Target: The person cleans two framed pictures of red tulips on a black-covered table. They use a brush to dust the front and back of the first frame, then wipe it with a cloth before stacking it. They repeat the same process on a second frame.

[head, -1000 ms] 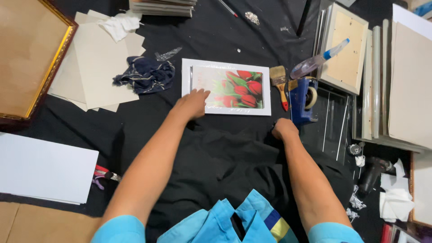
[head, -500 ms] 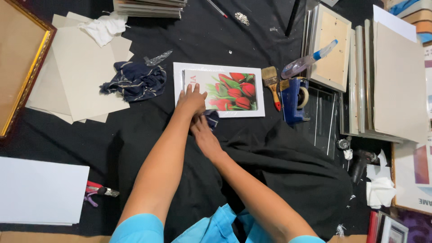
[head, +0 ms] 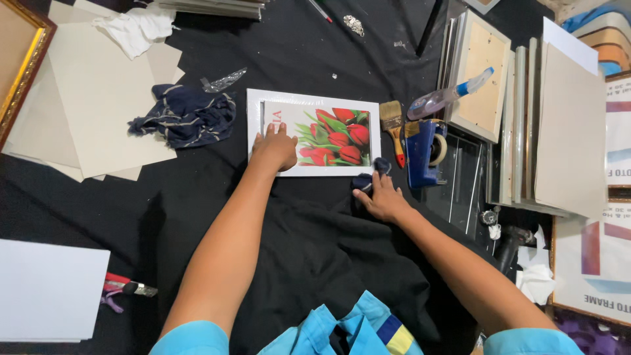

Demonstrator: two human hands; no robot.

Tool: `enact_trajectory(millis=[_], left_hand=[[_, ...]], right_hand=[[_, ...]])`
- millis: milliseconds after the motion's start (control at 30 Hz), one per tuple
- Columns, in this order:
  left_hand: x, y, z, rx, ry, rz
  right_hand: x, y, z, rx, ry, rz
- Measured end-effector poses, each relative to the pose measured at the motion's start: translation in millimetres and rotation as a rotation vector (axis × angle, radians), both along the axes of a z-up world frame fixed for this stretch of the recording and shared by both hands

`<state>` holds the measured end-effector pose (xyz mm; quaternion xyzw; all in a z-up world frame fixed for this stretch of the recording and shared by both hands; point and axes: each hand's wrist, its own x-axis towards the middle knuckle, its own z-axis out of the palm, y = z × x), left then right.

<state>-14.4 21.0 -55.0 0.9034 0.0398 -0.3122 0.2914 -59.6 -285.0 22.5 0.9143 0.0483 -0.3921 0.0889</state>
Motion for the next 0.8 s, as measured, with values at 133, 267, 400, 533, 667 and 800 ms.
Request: enact_trajectory(millis=[133, 267, 400, 533, 667, 800], left_hand=[[-20, -12, 67, 0.173, -0.13, -0.039], [-38, -43, 102, 0.093, -0.294, -0.17], [-31, -62, 69, 0.094, 0.053, -0.283], [-19, -63, 55, 0.075, 0.092, -0.291], [-15, -66, 53, 0.077, 0.114, -0.319], [-15, -65, 49, 0.077, 0.131, -0.332]], right_hand=[[-2, 24, 30, 0.038, -0.055, 0.097], [-9, 22, 16, 0.105, 0.001, 0.091], [23, 32, 16, 0.193, -0.133, 0.079], [87, 49, 8, 0.259, -0.208, 0.085], [155, 44, -10, 0.339, -0.241, 0.042], [169, 12, -20, 0.308, -0.313, 0.194]])
